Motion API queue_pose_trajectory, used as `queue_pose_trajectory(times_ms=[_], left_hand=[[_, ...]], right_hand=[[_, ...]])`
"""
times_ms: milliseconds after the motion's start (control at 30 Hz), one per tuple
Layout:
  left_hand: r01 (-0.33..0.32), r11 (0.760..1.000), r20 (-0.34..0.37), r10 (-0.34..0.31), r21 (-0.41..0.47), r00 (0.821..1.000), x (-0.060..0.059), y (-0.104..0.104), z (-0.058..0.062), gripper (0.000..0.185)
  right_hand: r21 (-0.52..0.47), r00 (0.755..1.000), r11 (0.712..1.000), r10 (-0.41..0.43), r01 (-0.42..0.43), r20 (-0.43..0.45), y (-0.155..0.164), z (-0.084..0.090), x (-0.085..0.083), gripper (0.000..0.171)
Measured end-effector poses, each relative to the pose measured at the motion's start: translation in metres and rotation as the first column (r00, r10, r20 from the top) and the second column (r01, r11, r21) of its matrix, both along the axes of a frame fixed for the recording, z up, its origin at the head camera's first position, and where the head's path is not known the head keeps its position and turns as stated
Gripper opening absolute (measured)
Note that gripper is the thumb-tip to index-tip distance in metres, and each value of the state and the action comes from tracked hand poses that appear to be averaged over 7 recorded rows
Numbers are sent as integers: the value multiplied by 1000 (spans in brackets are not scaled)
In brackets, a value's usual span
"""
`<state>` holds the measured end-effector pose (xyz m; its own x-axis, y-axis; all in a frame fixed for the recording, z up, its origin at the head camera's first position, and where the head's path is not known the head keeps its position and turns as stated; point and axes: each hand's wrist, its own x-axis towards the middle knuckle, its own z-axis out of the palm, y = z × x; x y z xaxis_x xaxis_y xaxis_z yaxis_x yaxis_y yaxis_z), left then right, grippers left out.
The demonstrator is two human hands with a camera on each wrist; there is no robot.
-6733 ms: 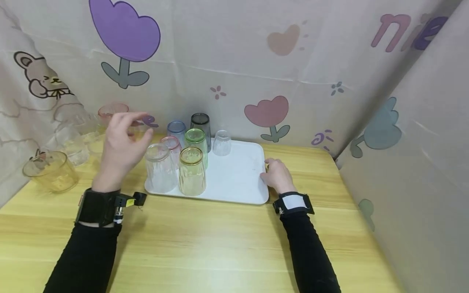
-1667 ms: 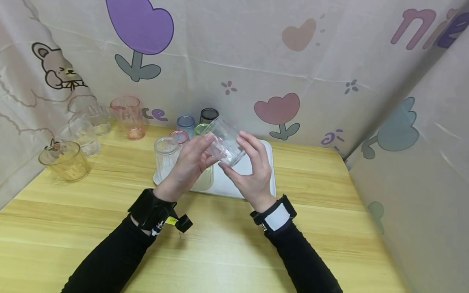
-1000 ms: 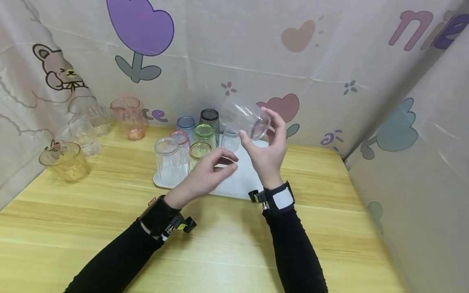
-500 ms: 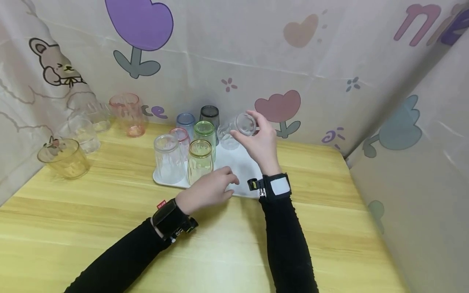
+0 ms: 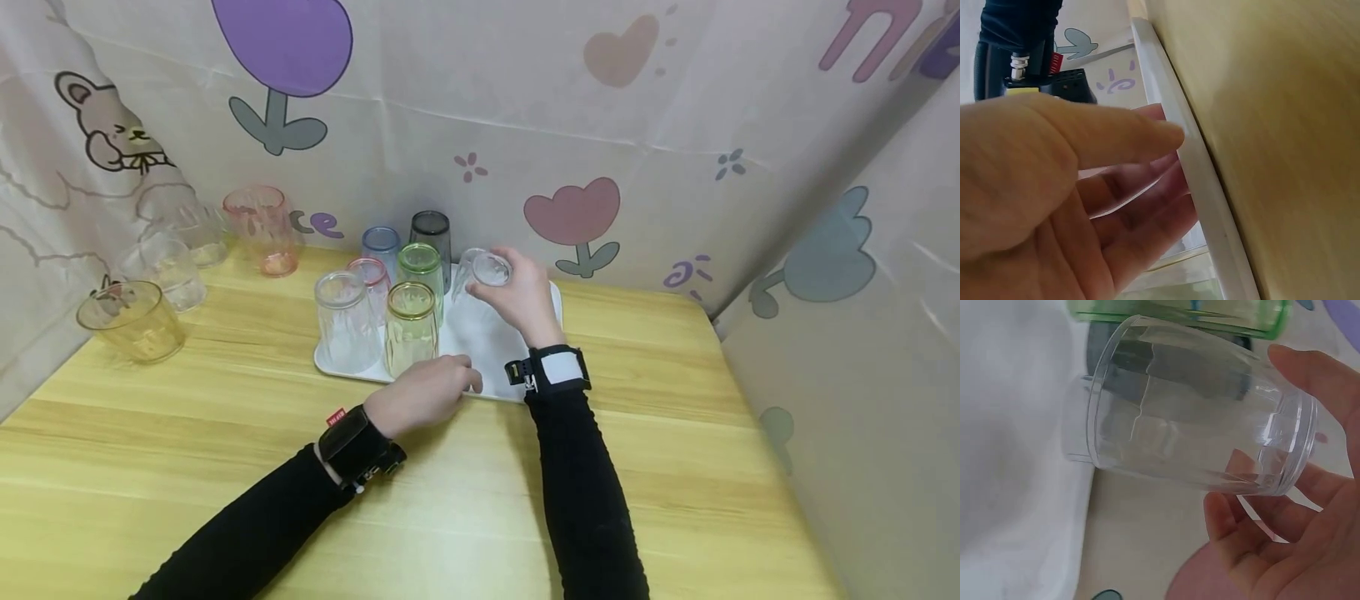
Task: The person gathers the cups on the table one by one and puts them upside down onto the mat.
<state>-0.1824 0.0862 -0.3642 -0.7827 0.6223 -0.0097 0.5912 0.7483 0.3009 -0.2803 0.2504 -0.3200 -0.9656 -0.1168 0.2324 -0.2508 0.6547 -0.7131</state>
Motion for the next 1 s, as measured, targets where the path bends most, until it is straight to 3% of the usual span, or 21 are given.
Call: queue_pose_trajectory(times_ms=[233,467,833,1000], left_hand=[[11,1000,-65,-11,2,998,-1,1,-1,31],[14,1000,-93,-14,-5,996,-1,3,-4,26],[9,1000,-105,-12,-29,994,-1,3,-3,24],[-10,1000,-57,9,-20,998,0,2,0,22]], right_hand=[[88,999,995,45,-47,20,-5,-15,-6,72],[106,996,990,90,-91,17,-9,-25,-8,72],[169,995,981,100,-100,9,-14,-29,-10,71],[182,995,978,103,-100,-7,-15,-26,-9,70]])
